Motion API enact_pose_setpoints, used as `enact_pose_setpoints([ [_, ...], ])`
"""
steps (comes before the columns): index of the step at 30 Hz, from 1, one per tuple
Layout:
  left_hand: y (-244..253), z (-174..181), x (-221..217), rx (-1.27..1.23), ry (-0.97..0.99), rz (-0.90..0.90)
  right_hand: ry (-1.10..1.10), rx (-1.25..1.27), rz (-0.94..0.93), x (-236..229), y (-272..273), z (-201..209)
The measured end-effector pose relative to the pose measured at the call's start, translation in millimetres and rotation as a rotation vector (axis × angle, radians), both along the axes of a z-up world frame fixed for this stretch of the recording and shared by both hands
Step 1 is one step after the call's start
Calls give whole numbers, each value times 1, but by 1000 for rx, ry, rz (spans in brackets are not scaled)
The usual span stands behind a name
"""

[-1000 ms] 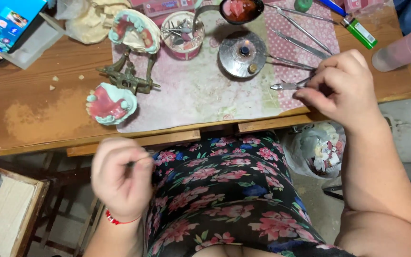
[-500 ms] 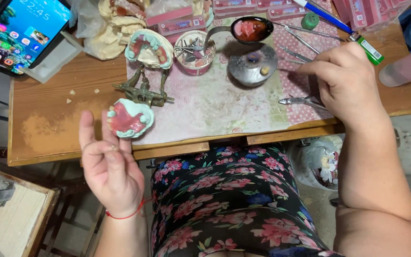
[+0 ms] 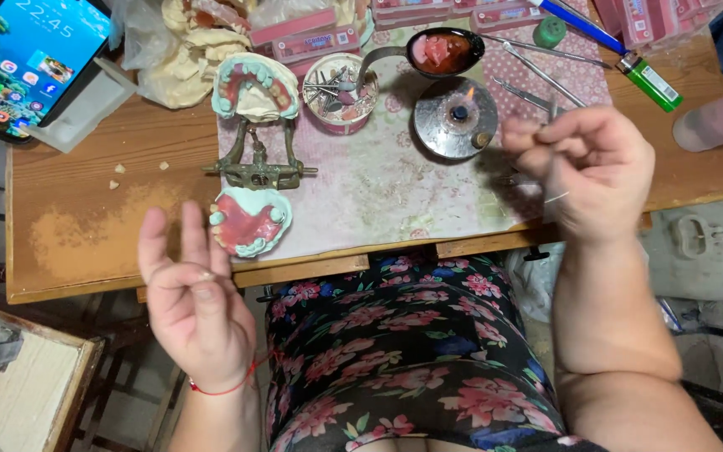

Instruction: The person uses pliers to cut and shape a small metal wire, then places it into a dental mold. They use a metal tool to adjust the wire within the mold and later handle a small piece of dough-like material with their hands.

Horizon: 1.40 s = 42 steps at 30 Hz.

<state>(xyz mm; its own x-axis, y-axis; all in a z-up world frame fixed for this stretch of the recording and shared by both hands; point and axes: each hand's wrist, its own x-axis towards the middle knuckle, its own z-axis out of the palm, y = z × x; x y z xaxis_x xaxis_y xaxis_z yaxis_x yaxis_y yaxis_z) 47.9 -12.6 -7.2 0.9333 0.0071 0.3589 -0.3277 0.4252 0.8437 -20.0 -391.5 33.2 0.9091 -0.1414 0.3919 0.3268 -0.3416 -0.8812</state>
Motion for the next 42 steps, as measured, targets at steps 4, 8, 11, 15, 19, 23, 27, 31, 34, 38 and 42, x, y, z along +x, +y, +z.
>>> enact_pose_setpoints([
  [4, 4, 4, 14, 51, -75, 98, -238, 417, -346, 21, 36, -15],
  [8, 6, 8, 25, 85, -130, 152, -194, 693, -418, 25, 54, -17],
  [11, 4, 7, 33, 81, -157, 156, -185, 663, -354, 21, 64, -21],
  [15, 0, 8, 44, 100, -183, 167, -126, 595, -386, 18, 56, -35],
  [19, -3, 6, 57, 95, -228, 193, -251, 646, -417, 19, 49, -46],
  [23, -3, 1, 66, 38, -169, 139, -129, 752, -381, 22, 51, -31],
  [27, -5, 4, 65, 57, -134, 124, -64, 749, -361, 21, 51, -26],
  [31, -5, 2, 63, 49, -137, 90, -55, 721, -346, 21, 54, -23],
  [34, -2, 0, 63, 42, -146, 72, -49, 720, -365, 22, 56, -23],
  [38, -1, 0, 64, 38, -159, 62, -54, 686, -388, 22, 55, -21],
  [42, 0, -1, 64, 47, -156, 73, -66, 761, -428, 26, 48, -20],
])
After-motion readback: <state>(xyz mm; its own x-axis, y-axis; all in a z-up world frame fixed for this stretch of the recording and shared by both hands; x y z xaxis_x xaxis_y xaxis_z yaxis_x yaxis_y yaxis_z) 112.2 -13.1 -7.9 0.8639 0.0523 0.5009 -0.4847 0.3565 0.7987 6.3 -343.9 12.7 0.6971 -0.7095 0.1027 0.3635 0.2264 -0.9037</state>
